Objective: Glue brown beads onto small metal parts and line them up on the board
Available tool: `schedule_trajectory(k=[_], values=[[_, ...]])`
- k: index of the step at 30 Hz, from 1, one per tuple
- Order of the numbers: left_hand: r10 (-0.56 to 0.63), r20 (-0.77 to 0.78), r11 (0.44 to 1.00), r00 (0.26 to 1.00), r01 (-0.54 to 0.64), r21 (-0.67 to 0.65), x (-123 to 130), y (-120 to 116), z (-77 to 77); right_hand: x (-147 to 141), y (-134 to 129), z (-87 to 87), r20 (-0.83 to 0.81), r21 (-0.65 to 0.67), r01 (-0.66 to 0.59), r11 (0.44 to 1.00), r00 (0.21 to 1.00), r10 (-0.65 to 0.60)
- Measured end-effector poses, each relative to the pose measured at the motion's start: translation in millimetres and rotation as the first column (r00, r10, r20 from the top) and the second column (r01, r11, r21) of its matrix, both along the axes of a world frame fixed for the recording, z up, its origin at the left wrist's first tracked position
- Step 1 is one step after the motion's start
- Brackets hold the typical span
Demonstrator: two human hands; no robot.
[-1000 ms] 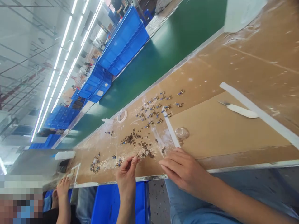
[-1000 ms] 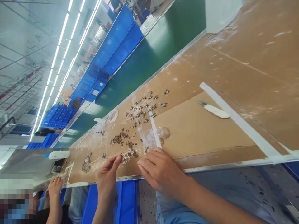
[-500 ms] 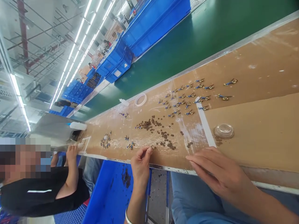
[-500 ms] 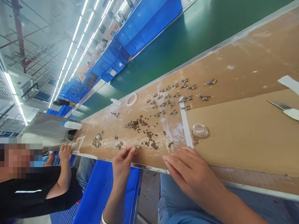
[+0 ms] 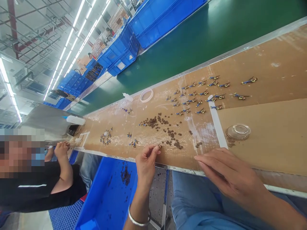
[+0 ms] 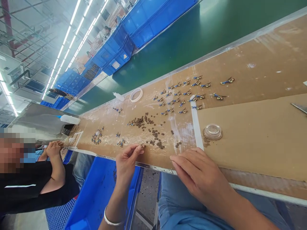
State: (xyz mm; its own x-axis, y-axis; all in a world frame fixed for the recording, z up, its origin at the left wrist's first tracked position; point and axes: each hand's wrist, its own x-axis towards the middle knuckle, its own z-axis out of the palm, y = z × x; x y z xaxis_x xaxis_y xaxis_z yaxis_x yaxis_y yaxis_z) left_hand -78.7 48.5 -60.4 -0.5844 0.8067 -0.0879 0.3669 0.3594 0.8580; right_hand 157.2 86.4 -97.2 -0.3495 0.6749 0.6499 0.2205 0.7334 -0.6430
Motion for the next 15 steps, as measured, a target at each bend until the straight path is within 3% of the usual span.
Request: schedule_trajectory(k=[6,15], values=[[0.005,0.035,1.000,0.999,-0.006,0.006,1.3,0.1,3.1,-0.3,0.8,0.6,-0.006,0.009,-0.002,1.000,1.000,0.002],[-0.047,-0.171,0.997,0.984,0.036,-0.067,-1.2,3.7,5.4,0.9,1.2,1.3,0.010,0.002,0.003,1.000,1.000,-0.003]])
